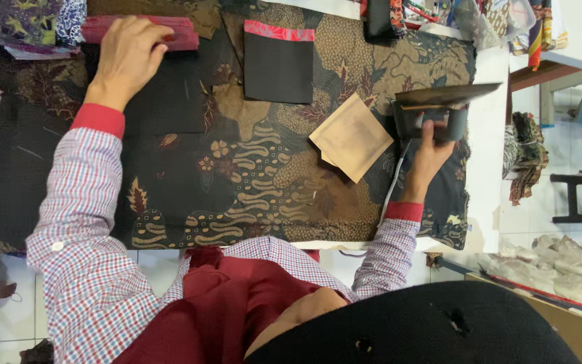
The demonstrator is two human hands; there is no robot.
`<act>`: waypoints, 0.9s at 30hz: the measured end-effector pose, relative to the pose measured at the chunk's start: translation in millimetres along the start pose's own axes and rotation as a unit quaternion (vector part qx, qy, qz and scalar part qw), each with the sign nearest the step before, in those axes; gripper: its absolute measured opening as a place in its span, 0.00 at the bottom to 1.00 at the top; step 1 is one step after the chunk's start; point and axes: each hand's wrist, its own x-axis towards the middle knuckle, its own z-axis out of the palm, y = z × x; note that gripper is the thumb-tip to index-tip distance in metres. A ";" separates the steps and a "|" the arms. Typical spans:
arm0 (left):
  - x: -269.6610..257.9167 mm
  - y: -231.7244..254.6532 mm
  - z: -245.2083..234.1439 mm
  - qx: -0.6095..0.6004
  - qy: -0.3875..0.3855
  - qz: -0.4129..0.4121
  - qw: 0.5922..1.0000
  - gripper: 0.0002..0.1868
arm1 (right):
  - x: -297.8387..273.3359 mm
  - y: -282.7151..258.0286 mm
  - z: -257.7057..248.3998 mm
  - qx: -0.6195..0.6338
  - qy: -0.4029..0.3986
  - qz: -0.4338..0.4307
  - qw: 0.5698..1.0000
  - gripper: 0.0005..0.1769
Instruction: The person irons small rectangular pieces of dark fabric with a red patterned edge. They place a brown paper sheet over each piece, press it with an iron, then remove the paper and stack the finished piece. The process repeats for multiple pieces.
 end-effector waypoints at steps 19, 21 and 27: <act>-2.2 -28.0 6.5 0.176 -0.027 0.055 0.982 0.02 | -62.8 -163.9 -7.4 -0.057 -0.013 -0.029 0.998 0.12; -9.5 -50.7 28.8 0.216 -0.015 0.073 0.974 0.07 | -72.2 -173.2 -10.5 -0.073 -0.007 -0.026 0.997 0.12; -23.3 -76.0 62.7 0.204 -0.068 0.024 0.976 0.05 | -98.2 -183.1 -26.1 -0.106 0.008 -0.026 0.994 0.12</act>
